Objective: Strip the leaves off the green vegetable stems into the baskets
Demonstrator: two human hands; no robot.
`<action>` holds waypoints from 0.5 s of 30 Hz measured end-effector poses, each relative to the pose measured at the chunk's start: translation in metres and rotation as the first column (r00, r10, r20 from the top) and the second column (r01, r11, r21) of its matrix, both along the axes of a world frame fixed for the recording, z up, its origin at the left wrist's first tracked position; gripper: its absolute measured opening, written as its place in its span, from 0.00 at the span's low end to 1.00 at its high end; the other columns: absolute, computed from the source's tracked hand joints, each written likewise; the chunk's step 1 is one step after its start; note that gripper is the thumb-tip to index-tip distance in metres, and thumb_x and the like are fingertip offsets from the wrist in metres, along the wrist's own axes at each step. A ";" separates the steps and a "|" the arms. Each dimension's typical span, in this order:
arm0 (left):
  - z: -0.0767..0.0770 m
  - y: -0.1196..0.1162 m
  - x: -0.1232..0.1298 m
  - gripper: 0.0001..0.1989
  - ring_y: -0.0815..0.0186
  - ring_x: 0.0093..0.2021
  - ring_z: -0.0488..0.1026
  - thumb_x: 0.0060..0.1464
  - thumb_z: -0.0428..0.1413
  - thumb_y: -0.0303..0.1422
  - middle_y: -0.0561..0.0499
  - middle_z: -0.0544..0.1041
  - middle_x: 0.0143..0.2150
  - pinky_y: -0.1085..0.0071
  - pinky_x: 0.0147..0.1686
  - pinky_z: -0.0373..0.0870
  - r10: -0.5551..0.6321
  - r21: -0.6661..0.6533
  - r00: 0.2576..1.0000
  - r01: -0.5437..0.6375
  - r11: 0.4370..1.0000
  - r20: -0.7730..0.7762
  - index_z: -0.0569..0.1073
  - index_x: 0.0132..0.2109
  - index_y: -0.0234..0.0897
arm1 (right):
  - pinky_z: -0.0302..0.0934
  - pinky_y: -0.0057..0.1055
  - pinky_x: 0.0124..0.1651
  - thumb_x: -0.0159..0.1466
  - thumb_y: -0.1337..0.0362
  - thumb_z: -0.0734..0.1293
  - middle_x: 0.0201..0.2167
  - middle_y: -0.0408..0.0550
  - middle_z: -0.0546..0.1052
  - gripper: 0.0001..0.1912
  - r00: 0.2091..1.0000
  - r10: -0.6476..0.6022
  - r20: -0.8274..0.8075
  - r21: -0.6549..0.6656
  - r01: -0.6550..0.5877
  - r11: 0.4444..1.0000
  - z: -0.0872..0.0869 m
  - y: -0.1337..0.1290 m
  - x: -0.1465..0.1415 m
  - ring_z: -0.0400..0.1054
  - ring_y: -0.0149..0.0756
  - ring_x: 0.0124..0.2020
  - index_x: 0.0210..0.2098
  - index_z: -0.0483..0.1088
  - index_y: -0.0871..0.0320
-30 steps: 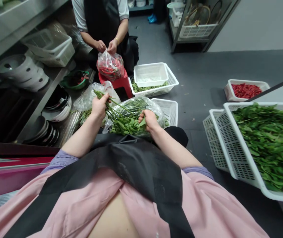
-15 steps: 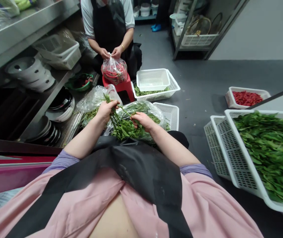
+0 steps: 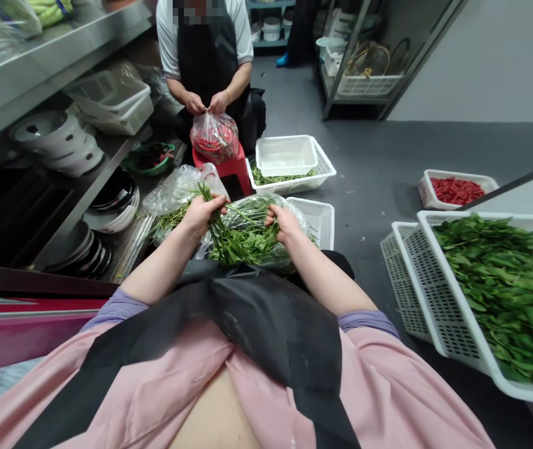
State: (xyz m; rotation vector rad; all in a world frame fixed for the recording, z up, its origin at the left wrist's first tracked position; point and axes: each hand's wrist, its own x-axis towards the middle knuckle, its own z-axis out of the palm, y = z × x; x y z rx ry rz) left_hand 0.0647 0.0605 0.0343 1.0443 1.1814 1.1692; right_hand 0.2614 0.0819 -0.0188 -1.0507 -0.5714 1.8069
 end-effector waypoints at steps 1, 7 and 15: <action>0.000 0.000 0.001 0.17 0.75 0.18 0.62 0.41 0.65 0.43 0.53 0.70 0.18 0.76 0.19 0.54 -0.031 -0.027 0.999 0.032 0.999 0.015 0.75 0.30 0.31 | 0.53 0.18 0.18 0.58 0.67 0.69 0.15 0.32 0.57 0.12 0.996 0.084 -0.021 0.006 -0.084 0.996 0.002 -0.001 -0.004 0.50 0.18 0.14 0.27 0.59 0.59; -0.001 0.000 0.003 0.20 0.74 0.18 0.62 0.37 0.67 0.44 0.54 0.68 0.17 0.76 0.20 0.54 -0.146 -0.042 0.989 0.148 0.988 0.032 0.76 0.30 0.31 | 0.48 0.19 0.16 0.56 0.69 0.69 0.13 0.31 0.54 0.15 0.996 0.067 -0.057 0.115 -0.060 0.992 0.020 0.014 -0.019 0.47 0.19 0.13 0.25 0.56 0.57; -0.002 0.008 0.002 0.21 0.70 0.20 0.66 0.39 0.66 0.44 0.53 0.68 0.16 0.73 0.24 0.58 -0.163 -0.034 0.986 0.161 0.986 -0.032 0.78 0.33 0.29 | 0.44 0.20 0.15 0.49 0.63 0.74 0.14 0.30 0.56 0.19 0.986 -0.126 0.111 0.210 0.101 0.973 0.036 0.027 0.011 0.46 0.19 0.13 0.27 0.57 0.56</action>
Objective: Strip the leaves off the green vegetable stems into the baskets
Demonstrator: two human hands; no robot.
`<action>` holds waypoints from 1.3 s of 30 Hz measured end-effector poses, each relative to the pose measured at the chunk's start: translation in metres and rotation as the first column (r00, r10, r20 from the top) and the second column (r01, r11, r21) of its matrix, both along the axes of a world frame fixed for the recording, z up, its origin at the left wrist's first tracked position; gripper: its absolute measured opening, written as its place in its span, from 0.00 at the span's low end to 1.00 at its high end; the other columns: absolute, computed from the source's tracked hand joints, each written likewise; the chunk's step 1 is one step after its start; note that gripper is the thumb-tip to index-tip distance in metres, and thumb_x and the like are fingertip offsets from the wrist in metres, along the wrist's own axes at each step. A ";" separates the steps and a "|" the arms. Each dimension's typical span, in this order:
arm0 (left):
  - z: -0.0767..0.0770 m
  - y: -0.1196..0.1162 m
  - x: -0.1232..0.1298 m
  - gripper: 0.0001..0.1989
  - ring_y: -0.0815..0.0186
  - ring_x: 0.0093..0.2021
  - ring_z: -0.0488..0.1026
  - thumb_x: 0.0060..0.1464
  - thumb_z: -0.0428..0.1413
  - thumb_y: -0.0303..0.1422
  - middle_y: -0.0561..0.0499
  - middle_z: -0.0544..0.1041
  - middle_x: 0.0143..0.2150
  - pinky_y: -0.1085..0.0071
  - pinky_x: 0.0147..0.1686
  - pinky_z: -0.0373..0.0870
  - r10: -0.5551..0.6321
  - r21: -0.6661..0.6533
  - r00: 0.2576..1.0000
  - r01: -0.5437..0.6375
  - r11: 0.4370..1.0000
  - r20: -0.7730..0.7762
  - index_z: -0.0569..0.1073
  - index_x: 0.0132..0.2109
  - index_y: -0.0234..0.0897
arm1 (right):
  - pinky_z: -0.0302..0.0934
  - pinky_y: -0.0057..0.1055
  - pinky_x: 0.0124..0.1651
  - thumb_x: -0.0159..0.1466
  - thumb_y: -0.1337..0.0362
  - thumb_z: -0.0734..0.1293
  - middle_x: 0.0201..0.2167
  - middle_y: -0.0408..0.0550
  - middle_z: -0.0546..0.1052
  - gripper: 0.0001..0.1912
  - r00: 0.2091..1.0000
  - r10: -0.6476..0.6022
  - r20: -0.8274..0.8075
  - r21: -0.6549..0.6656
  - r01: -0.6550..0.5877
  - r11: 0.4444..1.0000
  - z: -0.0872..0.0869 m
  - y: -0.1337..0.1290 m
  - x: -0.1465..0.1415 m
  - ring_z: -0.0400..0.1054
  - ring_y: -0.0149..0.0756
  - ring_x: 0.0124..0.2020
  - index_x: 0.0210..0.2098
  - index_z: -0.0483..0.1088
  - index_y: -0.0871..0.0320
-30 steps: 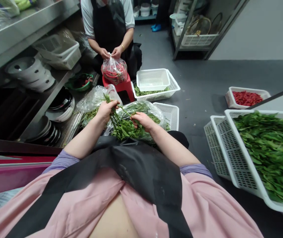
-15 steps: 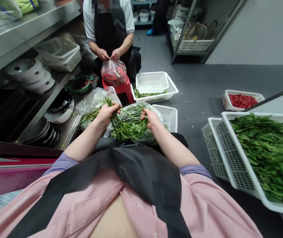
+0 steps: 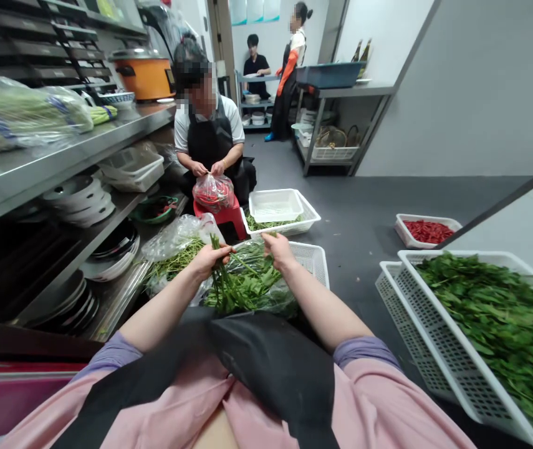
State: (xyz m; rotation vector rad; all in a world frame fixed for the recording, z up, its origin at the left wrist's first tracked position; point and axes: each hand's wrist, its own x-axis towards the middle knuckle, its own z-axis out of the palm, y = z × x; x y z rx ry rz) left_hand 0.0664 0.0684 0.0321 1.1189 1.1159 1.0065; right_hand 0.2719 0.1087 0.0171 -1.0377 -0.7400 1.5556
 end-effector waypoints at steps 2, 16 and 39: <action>-0.001 0.000 0.003 0.21 0.71 0.20 0.64 0.38 0.66 0.44 0.53 0.69 0.17 0.73 0.23 0.56 -0.020 0.002 1.000 0.020 1.000 0.010 0.78 0.33 0.29 | 0.40 0.21 0.16 0.49 0.59 0.74 0.14 0.30 0.54 0.17 0.947 0.311 0.086 0.005 -0.312 0.950 -0.001 -0.014 -0.007 0.45 0.19 0.14 0.30 0.63 0.58; -0.004 -0.003 0.015 0.14 0.72 0.20 0.65 0.44 0.65 0.39 0.54 0.70 0.17 0.74 0.25 0.59 0.088 0.040 0.996 -0.089 0.995 0.019 0.75 0.29 0.31 | 0.46 0.24 0.18 0.52 0.60 0.69 0.18 0.39 0.69 0.10 0.919 0.290 0.268 0.120 -0.330 0.936 -0.012 -0.044 -0.038 0.52 0.22 0.17 0.29 0.69 0.60; 0.025 0.042 -0.034 0.12 0.79 0.12 0.54 0.54 0.59 0.39 0.60 0.60 0.16 0.80 0.12 0.51 0.305 -0.146 0.924 -0.277 0.950 0.231 0.72 0.33 0.33 | 0.51 0.21 0.17 0.51 0.65 0.73 0.14 0.35 0.63 0.14 0.832 0.484 0.269 0.070 -0.518 0.852 -0.003 -0.045 -0.007 0.54 0.22 0.14 0.34 0.71 0.64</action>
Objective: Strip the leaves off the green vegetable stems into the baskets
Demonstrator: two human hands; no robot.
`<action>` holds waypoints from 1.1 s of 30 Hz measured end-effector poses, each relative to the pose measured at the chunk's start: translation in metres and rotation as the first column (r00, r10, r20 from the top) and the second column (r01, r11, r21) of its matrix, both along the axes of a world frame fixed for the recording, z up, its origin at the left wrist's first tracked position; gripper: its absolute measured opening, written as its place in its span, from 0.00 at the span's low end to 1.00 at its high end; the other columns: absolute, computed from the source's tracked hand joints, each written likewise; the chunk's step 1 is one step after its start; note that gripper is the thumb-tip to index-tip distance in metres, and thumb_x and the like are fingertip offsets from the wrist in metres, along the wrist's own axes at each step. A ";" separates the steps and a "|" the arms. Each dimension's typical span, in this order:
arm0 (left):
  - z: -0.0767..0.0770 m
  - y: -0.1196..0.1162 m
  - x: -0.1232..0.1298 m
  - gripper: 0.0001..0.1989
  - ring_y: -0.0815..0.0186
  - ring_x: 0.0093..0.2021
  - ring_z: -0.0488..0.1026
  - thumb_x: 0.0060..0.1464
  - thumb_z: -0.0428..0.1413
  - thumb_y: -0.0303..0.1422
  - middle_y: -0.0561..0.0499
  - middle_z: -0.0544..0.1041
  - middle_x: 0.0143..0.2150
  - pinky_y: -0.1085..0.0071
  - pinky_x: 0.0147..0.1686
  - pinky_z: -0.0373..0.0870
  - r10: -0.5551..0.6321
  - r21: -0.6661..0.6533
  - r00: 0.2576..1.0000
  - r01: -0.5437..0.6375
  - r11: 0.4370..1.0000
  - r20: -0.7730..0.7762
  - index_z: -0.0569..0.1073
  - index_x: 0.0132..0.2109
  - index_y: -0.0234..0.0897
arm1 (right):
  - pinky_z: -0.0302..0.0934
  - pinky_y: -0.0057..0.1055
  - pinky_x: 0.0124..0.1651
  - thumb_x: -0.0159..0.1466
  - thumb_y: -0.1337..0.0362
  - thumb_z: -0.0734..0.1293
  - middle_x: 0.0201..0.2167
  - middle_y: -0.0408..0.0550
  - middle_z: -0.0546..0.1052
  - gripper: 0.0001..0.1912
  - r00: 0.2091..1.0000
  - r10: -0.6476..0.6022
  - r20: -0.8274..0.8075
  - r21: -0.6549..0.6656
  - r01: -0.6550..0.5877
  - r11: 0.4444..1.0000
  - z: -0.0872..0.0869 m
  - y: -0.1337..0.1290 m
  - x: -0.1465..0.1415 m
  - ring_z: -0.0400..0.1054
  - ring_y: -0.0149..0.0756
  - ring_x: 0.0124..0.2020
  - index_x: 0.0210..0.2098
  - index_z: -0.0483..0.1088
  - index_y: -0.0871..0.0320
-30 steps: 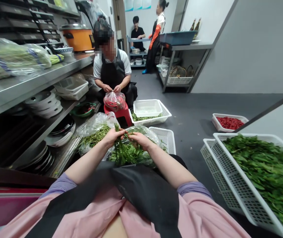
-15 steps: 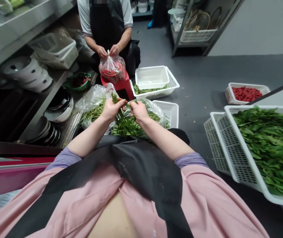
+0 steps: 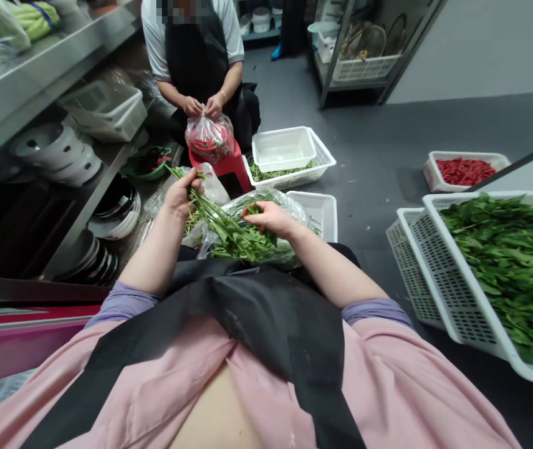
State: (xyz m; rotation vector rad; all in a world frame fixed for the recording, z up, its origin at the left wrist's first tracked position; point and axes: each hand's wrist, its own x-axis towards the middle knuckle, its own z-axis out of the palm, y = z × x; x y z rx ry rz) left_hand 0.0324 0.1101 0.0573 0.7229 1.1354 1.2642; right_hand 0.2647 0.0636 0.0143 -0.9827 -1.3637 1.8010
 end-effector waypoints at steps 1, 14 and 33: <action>0.000 -0.001 0.001 0.12 0.79 0.12 0.54 0.54 0.59 0.40 0.60 0.60 0.16 0.79 0.12 0.50 -0.006 0.000 1.000 0.006 1.000 -0.001 0.72 0.33 0.33 | 0.50 0.21 0.17 0.50 0.64 0.73 0.14 0.35 0.63 0.14 1.000 0.027 0.005 0.017 -0.027 0.999 0.003 -0.003 -0.003 0.54 0.22 0.15 0.35 0.71 0.65; 0.004 -0.028 0.040 0.11 0.76 0.16 0.63 0.48 0.63 0.36 0.56 0.68 0.18 0.78 0.19 0.61 -0.025 0.050 0.996 0.029 0.998 -0.089 0.73 0.30 0.32 | 0.48 0.21 0.17 0.50 0.64 0.72 0.16 0.36 0.65 0.10 0.999 0.033 0.023 0.091 -0.035 0.995 0.017 0.001 -0.033 0.54 0.21 0.15 0.29 0.70 0.63; -0.008 -0.023 0.027 0.14 0.77 0.14 0.55 0.49 0.60 0.41 0.58 0.63 0.15 0.77 0.16 0.48 0.162 0.257 0.956 -0.098 0.961 -0.243 0.70 0.28 0.34 | 0.44 0.19 0.15 0.49 0.66 0.72 0.14 0.34 0.60 0.12 0.977 0.197 -0.086 -0.232 -0.212 0.949 0.015 -0.008 -0.006 0.47 0.19 0.13 0.30 0.66 0.61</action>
